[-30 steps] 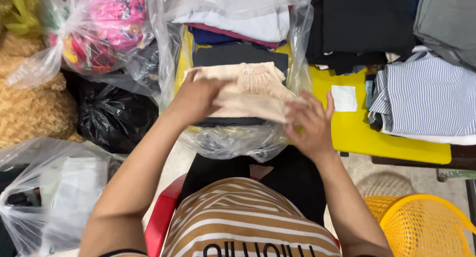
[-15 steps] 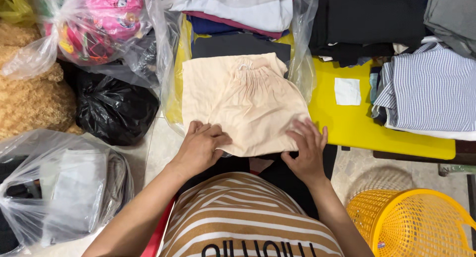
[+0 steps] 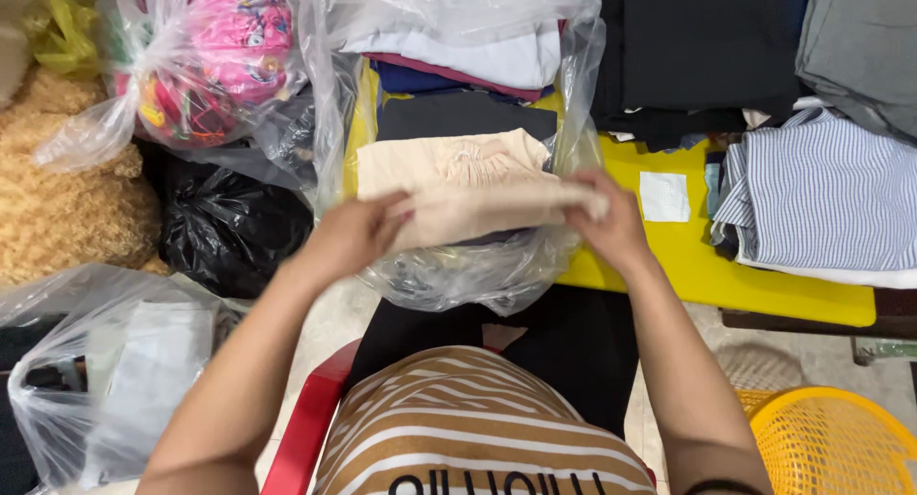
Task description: The person removes folded garments from a plastic bag and stacks them on a yellow table. They handle shirts, pants, and patterned items, placing each piece into a growing pile. The person then places the empty bag on the table and continues stacking more folded clothes on top of it.
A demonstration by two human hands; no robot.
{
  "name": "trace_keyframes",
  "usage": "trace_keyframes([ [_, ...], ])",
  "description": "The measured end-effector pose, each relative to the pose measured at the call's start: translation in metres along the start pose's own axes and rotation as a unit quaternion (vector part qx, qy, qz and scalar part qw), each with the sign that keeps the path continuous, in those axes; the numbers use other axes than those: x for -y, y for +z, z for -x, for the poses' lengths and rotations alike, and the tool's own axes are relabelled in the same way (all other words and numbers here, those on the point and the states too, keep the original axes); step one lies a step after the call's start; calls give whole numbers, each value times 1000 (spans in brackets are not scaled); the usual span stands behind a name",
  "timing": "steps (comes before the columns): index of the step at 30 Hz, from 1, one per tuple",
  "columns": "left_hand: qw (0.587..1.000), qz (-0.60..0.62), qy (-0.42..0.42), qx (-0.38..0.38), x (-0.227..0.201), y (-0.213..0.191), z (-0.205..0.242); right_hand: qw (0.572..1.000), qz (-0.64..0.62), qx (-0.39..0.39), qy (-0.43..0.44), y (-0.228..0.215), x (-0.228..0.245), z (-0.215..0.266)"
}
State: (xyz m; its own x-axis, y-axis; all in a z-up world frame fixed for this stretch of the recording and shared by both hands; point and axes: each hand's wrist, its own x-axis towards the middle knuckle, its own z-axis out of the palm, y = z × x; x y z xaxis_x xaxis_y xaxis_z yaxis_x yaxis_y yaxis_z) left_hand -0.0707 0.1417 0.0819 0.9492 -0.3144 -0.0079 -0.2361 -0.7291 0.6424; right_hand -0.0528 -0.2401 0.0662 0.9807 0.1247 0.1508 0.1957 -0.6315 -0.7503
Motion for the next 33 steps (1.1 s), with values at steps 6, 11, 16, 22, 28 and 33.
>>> trace_keyframes([
  [6, 979, -95, -36, -176, 20, -17, -67, 976, 194, -58, -80, 33, -5, -72],
  [11, 974, -46, -172, -143, 32, -3, -36, 998, 64, -1, 1, 39, -24, -75],
  [16, 963, -73, -256, -28, 44, 13, -36, 996, -29, 81, 32, 44, -19, -85],
  [22, 968, -37, -247, -4, 49, 18, -48, 974, 220, 31, -42, 34, 24, -81],
  [28, 963, 88, -180, -180, 65, 19, -61, 998, -56, 31, -23, 40, 15, -131],
  [33, 945, 251, -30, -208, 99, 14, -144, 963, -208, 70, 155, 57, -25, -210],
])
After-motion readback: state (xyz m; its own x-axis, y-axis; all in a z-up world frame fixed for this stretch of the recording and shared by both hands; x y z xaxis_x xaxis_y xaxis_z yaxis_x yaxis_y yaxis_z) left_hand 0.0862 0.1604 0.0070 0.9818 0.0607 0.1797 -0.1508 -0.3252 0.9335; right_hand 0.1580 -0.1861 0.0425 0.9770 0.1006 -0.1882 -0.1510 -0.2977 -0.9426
